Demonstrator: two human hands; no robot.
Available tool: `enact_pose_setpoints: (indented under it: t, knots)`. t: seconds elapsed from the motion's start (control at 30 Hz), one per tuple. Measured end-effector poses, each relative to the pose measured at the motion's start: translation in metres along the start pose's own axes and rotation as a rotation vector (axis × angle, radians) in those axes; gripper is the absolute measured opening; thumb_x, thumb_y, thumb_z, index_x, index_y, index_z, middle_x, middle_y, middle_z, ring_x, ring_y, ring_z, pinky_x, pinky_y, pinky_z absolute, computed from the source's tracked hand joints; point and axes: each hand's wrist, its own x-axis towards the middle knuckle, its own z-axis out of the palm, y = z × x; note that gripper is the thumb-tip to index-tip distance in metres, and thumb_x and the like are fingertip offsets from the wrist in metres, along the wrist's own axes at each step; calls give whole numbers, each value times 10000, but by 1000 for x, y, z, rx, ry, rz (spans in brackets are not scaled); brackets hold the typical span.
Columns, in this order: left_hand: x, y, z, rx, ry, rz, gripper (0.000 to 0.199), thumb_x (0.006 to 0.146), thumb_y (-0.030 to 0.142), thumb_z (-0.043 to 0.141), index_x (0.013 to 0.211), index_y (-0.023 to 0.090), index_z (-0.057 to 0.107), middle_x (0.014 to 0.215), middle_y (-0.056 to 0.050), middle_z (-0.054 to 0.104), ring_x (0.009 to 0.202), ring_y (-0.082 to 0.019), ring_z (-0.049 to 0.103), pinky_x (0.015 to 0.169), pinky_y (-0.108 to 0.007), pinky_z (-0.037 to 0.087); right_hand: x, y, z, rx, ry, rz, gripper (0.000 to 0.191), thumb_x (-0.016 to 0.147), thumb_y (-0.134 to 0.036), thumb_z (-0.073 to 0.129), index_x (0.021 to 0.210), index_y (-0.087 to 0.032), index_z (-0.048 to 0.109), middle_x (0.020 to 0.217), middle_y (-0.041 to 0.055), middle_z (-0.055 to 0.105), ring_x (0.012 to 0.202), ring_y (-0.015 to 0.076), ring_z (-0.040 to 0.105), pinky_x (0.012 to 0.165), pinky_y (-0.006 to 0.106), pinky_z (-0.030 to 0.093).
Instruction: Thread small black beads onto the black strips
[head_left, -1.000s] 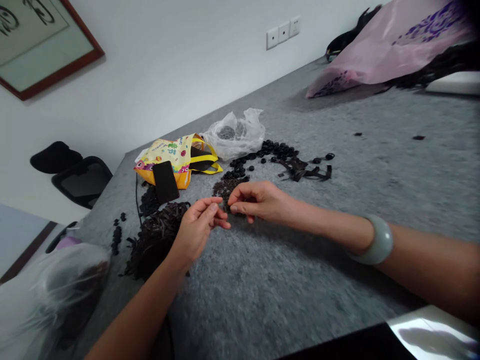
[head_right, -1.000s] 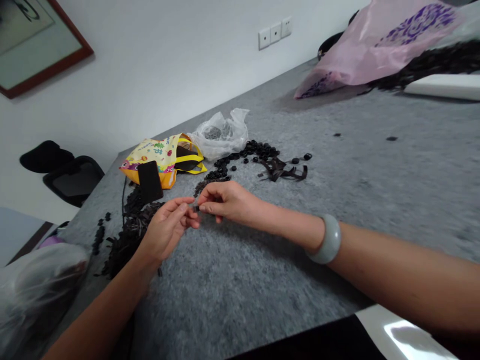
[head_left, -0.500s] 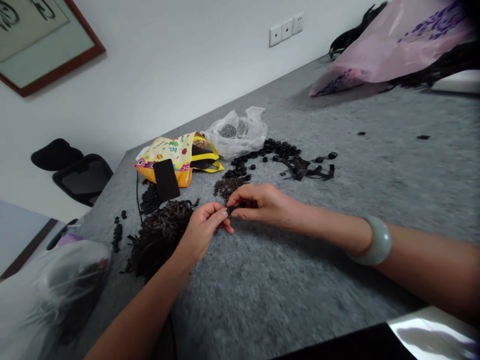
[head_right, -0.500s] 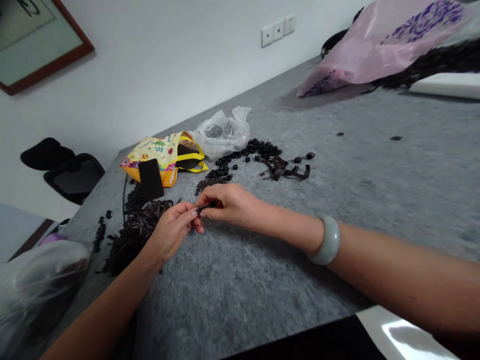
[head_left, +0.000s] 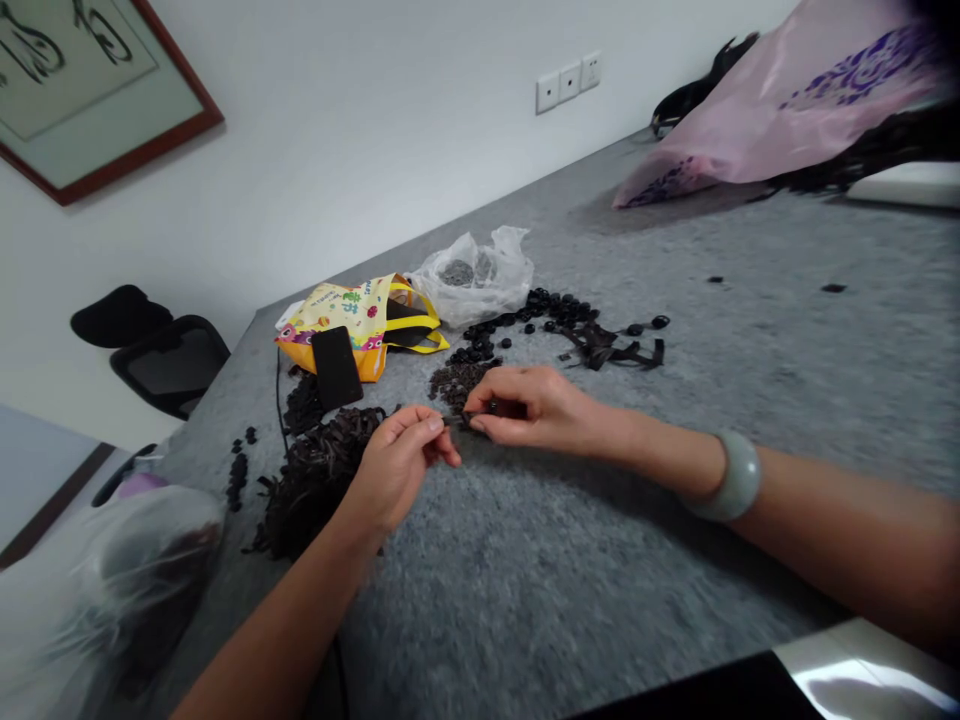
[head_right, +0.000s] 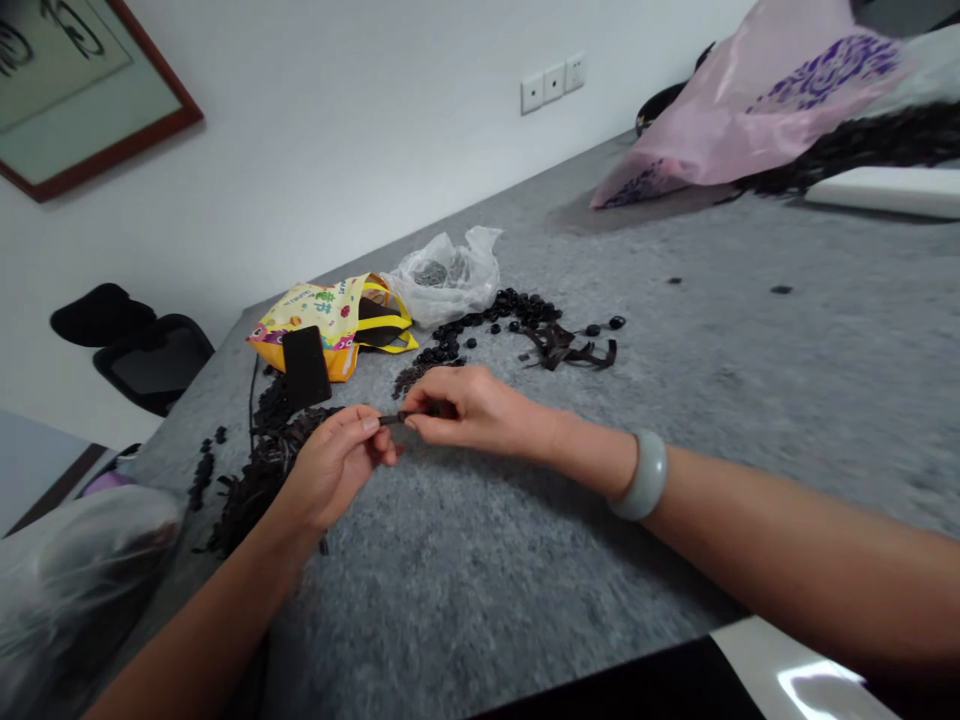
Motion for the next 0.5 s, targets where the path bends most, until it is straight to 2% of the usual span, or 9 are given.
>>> enact_pose_setpoints:
  t: [0.1,0.17,0.3,0.37,0.5]
  knots:
    - [0,2,-2,-99,-12,7,114,734,226,738,768,146,664,709,-18,682,668,-154,653,724,-314,529,4,1,2,380,-1,291,252,906,-385,664,974,-143,676,732,-11,629,519,64,510,456,192,393]
    - [1,0,-3,-146,5,-7,122,726,189,748,804,141,667,764,-24,702,698,-154,667,773,-338,540,6,2,4,592,0,415,321,881,-449,691,988,-147,666,755,-13,641,467,44,484,404,178,359]
    - [5,-9,-5,-186,70,-31,213,729,157,795,900,156,667,780,-8,709,680,-132,666,760,-323,545,7,5,10,779,-34,534,351,840,-490,739,891,-153,655,598,-48,585,422,40,436,367,157,325]
    - [7,-11,-5,-205,58,-16,248,730,179,815,933,161,674,765,-5,708,664,-126,661,735,-308,546,6,6,14,822,-59,576,355,833,-495,749,854,-156,645,519,-68,534,404,42,409,361,150,320]
    - [7,-10,-3,-234,18,22,244,707,202,850,884,155,689,712,10,688,620,-99,634,678,-261,539,5,6,19,874,-75,613,350,827,-478,767,836,-151,642,517,-73,525,407,38,395,357,143,318]
